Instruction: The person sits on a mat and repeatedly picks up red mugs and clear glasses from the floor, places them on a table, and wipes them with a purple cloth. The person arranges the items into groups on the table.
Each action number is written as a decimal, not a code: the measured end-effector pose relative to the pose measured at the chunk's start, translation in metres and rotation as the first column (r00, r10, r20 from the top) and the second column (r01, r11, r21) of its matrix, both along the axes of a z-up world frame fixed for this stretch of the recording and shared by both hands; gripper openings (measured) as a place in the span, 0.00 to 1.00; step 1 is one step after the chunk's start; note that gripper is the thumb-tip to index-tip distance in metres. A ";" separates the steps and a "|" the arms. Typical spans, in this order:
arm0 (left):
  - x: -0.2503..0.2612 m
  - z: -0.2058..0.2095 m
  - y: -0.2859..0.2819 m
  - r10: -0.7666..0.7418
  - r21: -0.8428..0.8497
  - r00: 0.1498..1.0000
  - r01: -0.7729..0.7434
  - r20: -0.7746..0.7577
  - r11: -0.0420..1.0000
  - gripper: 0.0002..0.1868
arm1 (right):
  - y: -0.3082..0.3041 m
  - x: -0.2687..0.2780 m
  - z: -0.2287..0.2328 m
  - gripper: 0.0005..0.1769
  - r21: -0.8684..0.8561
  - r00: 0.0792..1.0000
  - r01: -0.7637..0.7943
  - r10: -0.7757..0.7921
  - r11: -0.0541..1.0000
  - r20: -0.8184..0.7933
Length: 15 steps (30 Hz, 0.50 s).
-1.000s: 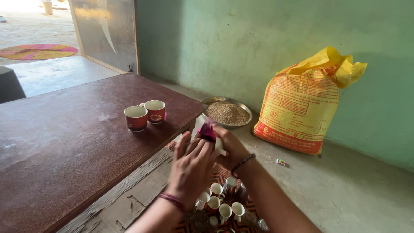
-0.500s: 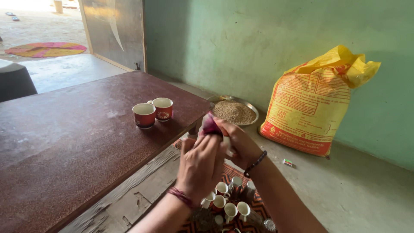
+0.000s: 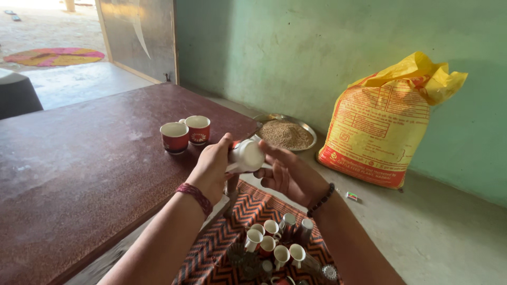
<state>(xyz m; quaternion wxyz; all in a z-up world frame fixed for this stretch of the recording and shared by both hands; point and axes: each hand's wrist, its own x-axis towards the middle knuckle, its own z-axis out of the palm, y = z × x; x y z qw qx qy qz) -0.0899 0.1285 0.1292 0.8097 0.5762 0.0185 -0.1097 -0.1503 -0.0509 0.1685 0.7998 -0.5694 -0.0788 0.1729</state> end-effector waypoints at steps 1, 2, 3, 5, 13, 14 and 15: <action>0.000 0.002 0.005 -0.018 0.008 0.998 0.017 0.055 1.000 0.22 | 0.002 -0.001 -0.002 0.23 0.037 0.998 -0.044 0.043 0.998 0.044; -0.002 0.005 0.007 0.063 -0.002 0.990 -0.063 0.129 0.998 0.20 | 0.004 -0.001 -0.004 0.24 0.071 0.992 -0.090 0.083 0.993 0.090; -0.007 0.006 0.006 0.140 -0.018 0.970 -0.139 0.197 0.990 0.17 | 0.005 0.001 -0.007 0.25 0.070 0.988 -0.115 0.107 0.991 0.108; -0.017 0.014 0.002 0.336 0.033 0.835 -0.388 0.436 0.921 0.13 | 0.006 0.005 -0.010 0.28 0.065 0.978 -0.163 0.152 0.984 0.145; -0.063 0.047 -0.012 0.298 -0.080 0.273 -0.602 0.915 0.795 0.07 | 0.004 0.008 0.003 0.18 0.184 0.983 0.011 -0.045 0.983 0.178; -0.065 0.045 -0.017 0.271 -0.076 0.249 -0.592 0.930 0.803 0.08 | 0.006 0.005 0.003 0.16 0.201 0.983 0.022 -0.058 0.979 0.175; -0.065 0.042 -0.018 0.244 -0.069 0.226 -0.585 0.943 0.808 0.09 | 0.011 0.003 0.001 0.17 0.184 0.984 0.037 -0.069 0.982 0.167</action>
